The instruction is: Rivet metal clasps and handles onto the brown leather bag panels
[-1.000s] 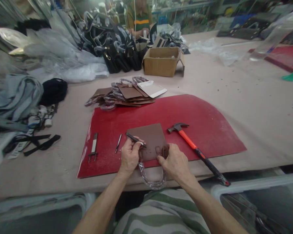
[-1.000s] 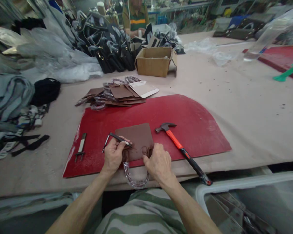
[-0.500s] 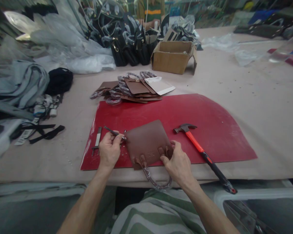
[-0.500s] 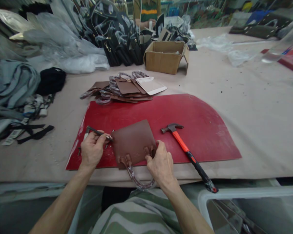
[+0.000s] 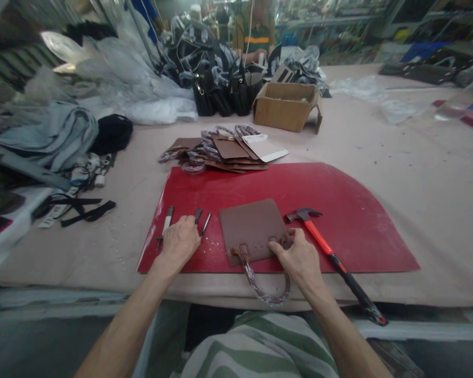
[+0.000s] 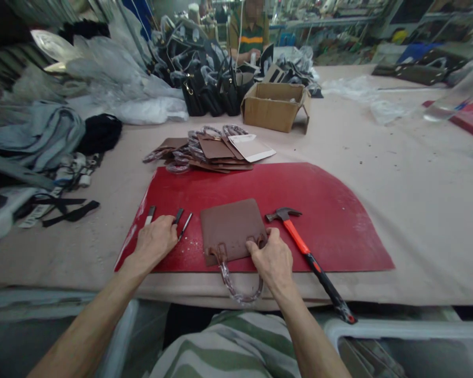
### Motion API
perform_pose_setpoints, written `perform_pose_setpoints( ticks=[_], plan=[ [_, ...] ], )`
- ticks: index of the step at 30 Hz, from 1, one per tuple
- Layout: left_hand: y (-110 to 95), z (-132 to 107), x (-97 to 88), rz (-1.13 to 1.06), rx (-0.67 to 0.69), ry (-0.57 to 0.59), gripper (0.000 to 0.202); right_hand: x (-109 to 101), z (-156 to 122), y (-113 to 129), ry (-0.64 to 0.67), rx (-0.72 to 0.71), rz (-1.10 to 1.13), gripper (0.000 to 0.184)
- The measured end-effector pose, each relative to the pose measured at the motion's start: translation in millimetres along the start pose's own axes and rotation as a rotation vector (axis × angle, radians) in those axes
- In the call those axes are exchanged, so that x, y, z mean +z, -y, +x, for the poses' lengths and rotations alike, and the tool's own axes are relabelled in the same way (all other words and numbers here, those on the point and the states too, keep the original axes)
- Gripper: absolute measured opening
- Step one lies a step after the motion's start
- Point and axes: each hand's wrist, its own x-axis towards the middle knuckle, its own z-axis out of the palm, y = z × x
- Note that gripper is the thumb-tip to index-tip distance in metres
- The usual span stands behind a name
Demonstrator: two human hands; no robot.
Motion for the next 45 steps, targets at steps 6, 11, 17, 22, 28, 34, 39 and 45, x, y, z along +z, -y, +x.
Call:
perform_pose_setpoints(
  ticks=[6,11,17,22,28,34,39,45],
  plan=[
    [-4.2,0.6,3.5,-0.025,-0.007,-0.030,0.026,3.8,2.6,6.9,-0.055,-0.004,-0.173,0.062],
    [-13.0,16.7,0.0,-0.070,0.024,0.026,0.028,1.9,0.7,19.2,0.017,-0.055,-0.334,0.056],
    [-22.4,34.7,-3.7,-0.083,0.028,0.196,0.022,0.3,-1.5,24.3,0.038,-0.124,-0.387,0.048],
    [-19.6,40.5,-5.1,-0.207,0.047,0.161,0.019,3.4,-1.3,16.5,0.031,-0.138,-0.359,0.046],
    [-49.9,15.9,-10.2,-1.369,-0.067,0.234,0.029,7.5,1.0,11.8,0.024,-0.137,-0.345,0.048],
    [-95.0,-12.8,13.7,-1.725,-0.086,0.268,0.051,6.6,0.5,10.5,0.018,-0.130,-0.314,0.047],
    [-97.2,-15.6,24.5,-1.615,-0.024,0.207,0.031,7.1,0.5,8.5,0.034,-0.119,-0.286,0.047],
    [-94.6,-25.2,22.5,-1.476,0.117,0.119,0.011,9.1,0.7,6.0,0.021,-0.130,-0.270,0.048]
  ],
)
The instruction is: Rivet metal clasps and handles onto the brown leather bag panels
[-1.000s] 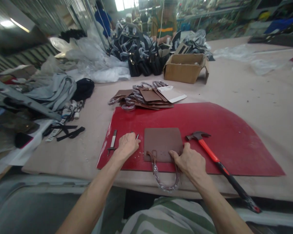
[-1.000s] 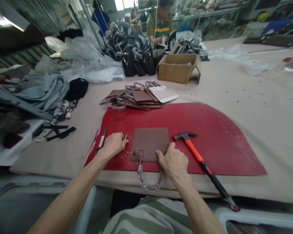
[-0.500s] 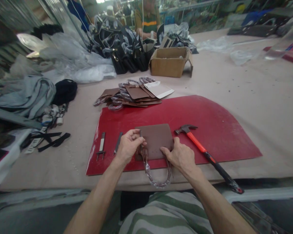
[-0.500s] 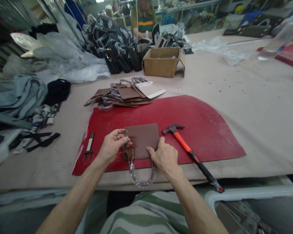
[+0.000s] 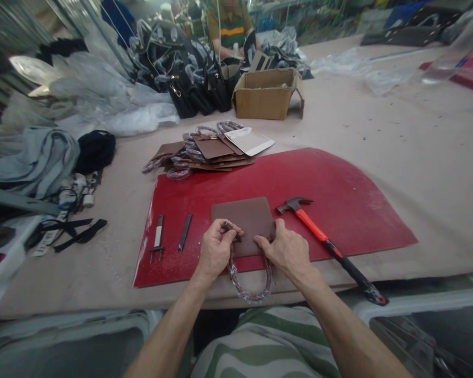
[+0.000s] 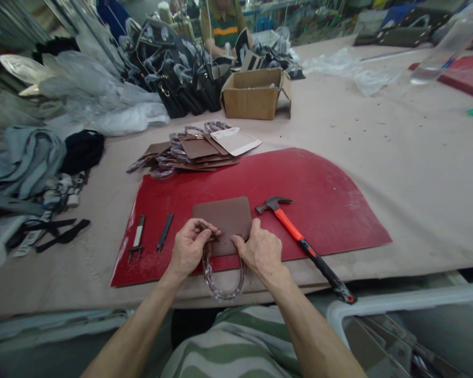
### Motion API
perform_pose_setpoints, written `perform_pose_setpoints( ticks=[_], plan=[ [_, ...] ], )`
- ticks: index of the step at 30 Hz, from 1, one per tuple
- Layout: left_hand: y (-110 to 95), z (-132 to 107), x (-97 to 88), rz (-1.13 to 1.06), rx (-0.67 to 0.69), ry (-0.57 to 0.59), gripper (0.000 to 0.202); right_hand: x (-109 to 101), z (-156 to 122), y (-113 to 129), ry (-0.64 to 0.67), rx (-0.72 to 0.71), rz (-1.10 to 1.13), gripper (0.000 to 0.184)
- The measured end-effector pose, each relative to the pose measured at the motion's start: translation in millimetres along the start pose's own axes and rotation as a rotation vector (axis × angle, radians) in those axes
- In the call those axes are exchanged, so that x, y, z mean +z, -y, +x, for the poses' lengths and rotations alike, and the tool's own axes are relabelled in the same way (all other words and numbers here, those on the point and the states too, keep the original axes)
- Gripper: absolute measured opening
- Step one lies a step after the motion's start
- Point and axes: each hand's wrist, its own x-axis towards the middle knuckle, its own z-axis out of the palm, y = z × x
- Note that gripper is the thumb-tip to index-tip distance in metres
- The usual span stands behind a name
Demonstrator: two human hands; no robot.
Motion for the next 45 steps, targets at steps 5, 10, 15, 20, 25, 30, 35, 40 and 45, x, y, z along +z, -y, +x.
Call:
perform_pose_setpoints(
  ticks=[5,10,15,20,25,30,35,40,45],
  plan=[
    [-3.2,3.7,-23.6,0.052,0.023,-0.220,0.024,-1.8,-0.4,0.6,0.017,0.005,0.004,0.047],
    [3.6,21.8,-72.2,0.483,0.004,-0.322,0.021,-5.1,1.3,1.2,0.029,0.008,-0.010,0.046],
    [3.9,21.0,-85.0,1.055,-0.029,-0.274,0.020,-3.8,3.3,0.3,0.040,0.003,-0.044,0.050],
    [-6.3,20.9,-92.8,1.228,-0.072,-0.312,0.021,-1.6,3.8,-0.9,0.031,-0.004,-0.077,0.051],
    [-11.0,37.0,-128.2,1.283,-0.251,-0.250,0.024,-5.1,4.8,1.4,0.049,0.008,-0.102,0.051],
    [-12.7,53.9,-140.0,1.185,-0.337,-0.111,0.023,-5.9,5.9,2.2,0.058,0.017,-0.105,0.054],
    [-15.3,60.7,-129.2,1.102,-0.364,-0.087,0.018,-5.9,6.0,1.9,0.069,0.029,-0.096,0.057],
    [-12.9,60.1,-132.4,0.889,-0.374,-0.102,0.023,-7.6,5.3,3.2,0.061,0.032,-0.100,0.055],
    [-6.4,43.3,-145.4,0.559,-0.353,-0.134,0.026,-8.4,4.6,4.1,0.061,0.007,-0.113,0.053]
  ],
)
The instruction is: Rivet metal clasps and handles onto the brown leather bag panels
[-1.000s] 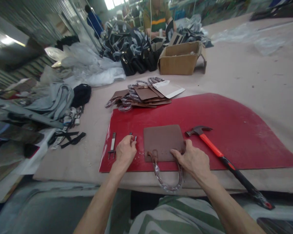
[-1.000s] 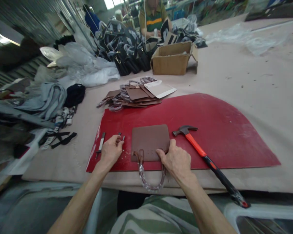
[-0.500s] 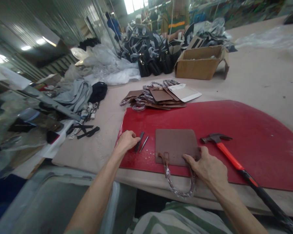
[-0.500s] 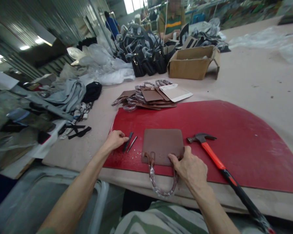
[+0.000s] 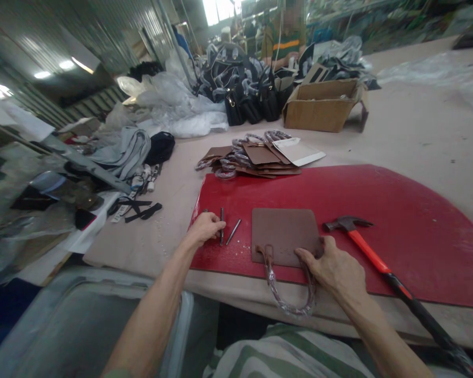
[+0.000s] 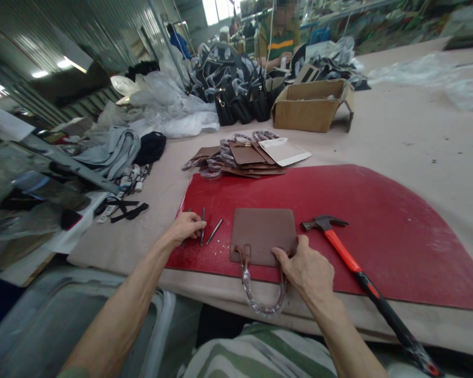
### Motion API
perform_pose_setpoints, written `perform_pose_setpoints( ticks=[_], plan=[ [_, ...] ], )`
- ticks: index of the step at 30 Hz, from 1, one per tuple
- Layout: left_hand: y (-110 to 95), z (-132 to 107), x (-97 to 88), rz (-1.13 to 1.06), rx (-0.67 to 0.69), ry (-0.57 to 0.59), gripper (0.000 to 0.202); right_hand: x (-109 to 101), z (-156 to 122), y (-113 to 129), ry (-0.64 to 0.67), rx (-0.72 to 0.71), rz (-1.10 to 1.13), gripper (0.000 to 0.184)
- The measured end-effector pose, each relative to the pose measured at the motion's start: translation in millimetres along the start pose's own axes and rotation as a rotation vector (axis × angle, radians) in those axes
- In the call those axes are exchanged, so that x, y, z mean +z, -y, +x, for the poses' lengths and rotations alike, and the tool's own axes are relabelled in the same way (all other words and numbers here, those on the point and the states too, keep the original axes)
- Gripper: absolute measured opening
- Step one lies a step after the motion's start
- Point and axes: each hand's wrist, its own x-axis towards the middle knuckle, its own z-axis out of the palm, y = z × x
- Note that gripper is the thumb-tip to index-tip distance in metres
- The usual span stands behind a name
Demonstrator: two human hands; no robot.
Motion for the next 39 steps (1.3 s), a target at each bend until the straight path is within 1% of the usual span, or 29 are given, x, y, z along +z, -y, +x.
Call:
perform_pose_setpoints(
  ticks=[2,4,7,9,10,12,14,17,19,21,23,25,27,29,31,33,35,39],
  plan=[
    [7.6,-7.9,-2.3,-0.118,0.019,0.007,0.033,0.4,-0.6,-0.1,-0.011,0.000,0.002,0.053],
    [13.9,-15.8,-3.6,-0.262,0.044,-0.010,0.040,1.3,-1.4,-0.7,-0.021,0.002,0.011,0.052],
    [17.5,-25.7,-0.9,-0.607,0.090,-0.090,0.047,3.6,-2.7,-1.7,-0.036,-0.012,0.044,0.050],
    [13.3,-32.4,7.3,-0.812,0.121,-0.109,0.049,5.4,-3.4,-2.2,-0.051,-0.013,0.056,0.049],
    [8.9,-36.5,14.1,-0.865,0.133,-0.091,0.051,6.3,-3.6,-2.3,-0.060,-0.011,0.058,0.049],
    [-3.2,-46.3,32.9,-0.918,0.145,-0.016,0.054,8.1,-3.9,-2.4,-0.079,-0.006,0.059,0.048],
    [-17.2,-56.8,56.5,-0.927,0.156,0.060,0.052,9.6,-4.2,-2.5,-0.095,-0.003,0.062,0.049],
    [-34.7,-68.6,90.6,-0.864,0.232,0.126,0.038,10.7,-4.7,-2.5,-0.101,0.001,0.067,0.050],
    [-41.3,-72.4,106.6,-0.767,0.306,0.152,0.028,10.6,-5.2,-2.5,-0.102,0.000,0.075,0.050],
    [-44.1,-73.7,116.1,-0.650,0.378,0.126,0.019,10.2,-5.7,-2.6,-0.103,0.002,0.085,0.050],
    [-44.2,-73.7,120.8,-0.540,0.428,0.053,0.014,9.7,-5.8,-2.7,-0.100,0.005,0.095,0.049],
    [-43.1,-73.2,123.8,-0.463,0.450,-0.026,0.013,9.9,-5.7,-3.2,-0.098,0.003,0.105,0.047],
    [-41.6,-72.6,127.1,-0.432,0.448,-0.079,0.014,10.8,-5.3,-3.9,-0.102,-0.005,0.113,0.047],
    [-39.4,-71.7,131.5,-0.455,0.434,-0.103,0.015,12.0,-5.0,-4.7,-0.109,-0.013,0.121,0.046],
    [-36.0,-70.2,135.4,-0.505,0.418,-0.067,0.023,12.8,-4.9,-5.4,-0.113,-0.015,0.128,0.045],
    [-31.3,-68.6,137.0,-0.540,0.412,0.004,0.028,12.9,-5.1,-6.0,-0.115,-0.012,0.137,0.045],
    [-26.2,-67.8,135.8,-0.526,0.417,0.055,0.025,12.5,-5.5,-6.5,-0.113,-0.013,0.144,0.045],
    [-19.8,-70.6,130.3,-0.477,0.458,0.054,0.019,12.3,-5.6,-6.8,-0.110,-0.017,0.157,0.045]
  ],
)
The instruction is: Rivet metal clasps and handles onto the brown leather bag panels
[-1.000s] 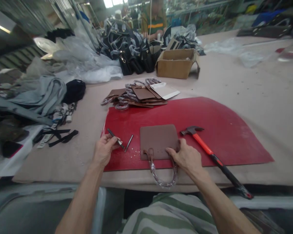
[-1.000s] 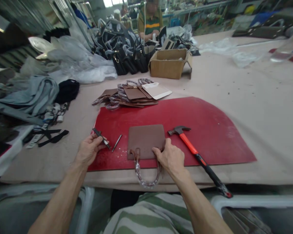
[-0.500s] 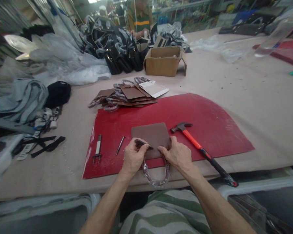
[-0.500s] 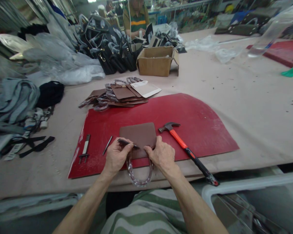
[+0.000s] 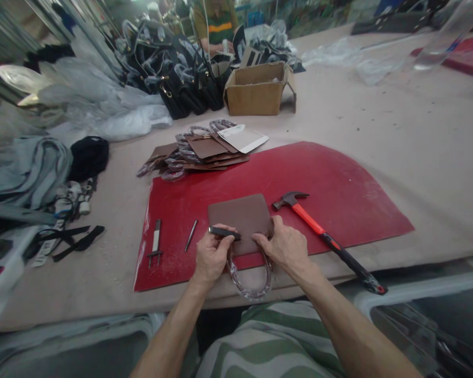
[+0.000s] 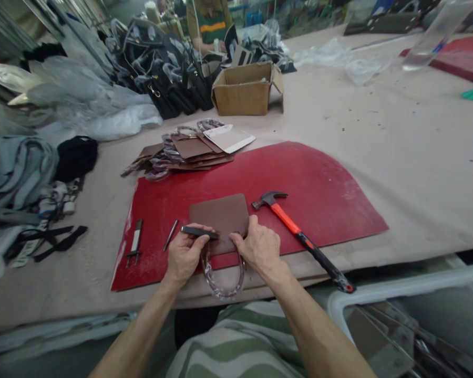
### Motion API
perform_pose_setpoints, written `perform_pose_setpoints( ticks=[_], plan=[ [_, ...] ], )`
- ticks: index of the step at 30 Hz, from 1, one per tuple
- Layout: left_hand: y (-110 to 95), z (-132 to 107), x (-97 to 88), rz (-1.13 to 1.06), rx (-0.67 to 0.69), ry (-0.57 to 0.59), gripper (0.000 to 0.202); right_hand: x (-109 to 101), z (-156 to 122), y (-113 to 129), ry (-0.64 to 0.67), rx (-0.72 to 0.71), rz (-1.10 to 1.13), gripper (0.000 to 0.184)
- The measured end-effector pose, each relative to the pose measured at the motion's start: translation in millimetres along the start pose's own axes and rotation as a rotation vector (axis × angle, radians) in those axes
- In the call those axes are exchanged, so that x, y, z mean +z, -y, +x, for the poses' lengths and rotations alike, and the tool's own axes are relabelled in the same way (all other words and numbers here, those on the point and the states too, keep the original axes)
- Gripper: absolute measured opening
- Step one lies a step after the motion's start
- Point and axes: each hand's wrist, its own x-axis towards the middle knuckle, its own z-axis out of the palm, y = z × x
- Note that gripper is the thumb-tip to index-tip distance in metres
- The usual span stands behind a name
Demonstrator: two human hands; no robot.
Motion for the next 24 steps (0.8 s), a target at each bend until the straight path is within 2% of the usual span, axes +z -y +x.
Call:
perform_pose_setpoints(
  ticks=[9,24],
  plan=[
    [-1.6,-7.0,2.8,0.244,0.254,0.003,0.013,-1.3,0.5,0.1,0.024,0.006,0.020,0.049],
    [5.2,-9.4,5.3,0.319,0.346,-0.017,0.014,-5.0,0.1,1.7,0.055,0.016,0.025,0.047]
  ],
)
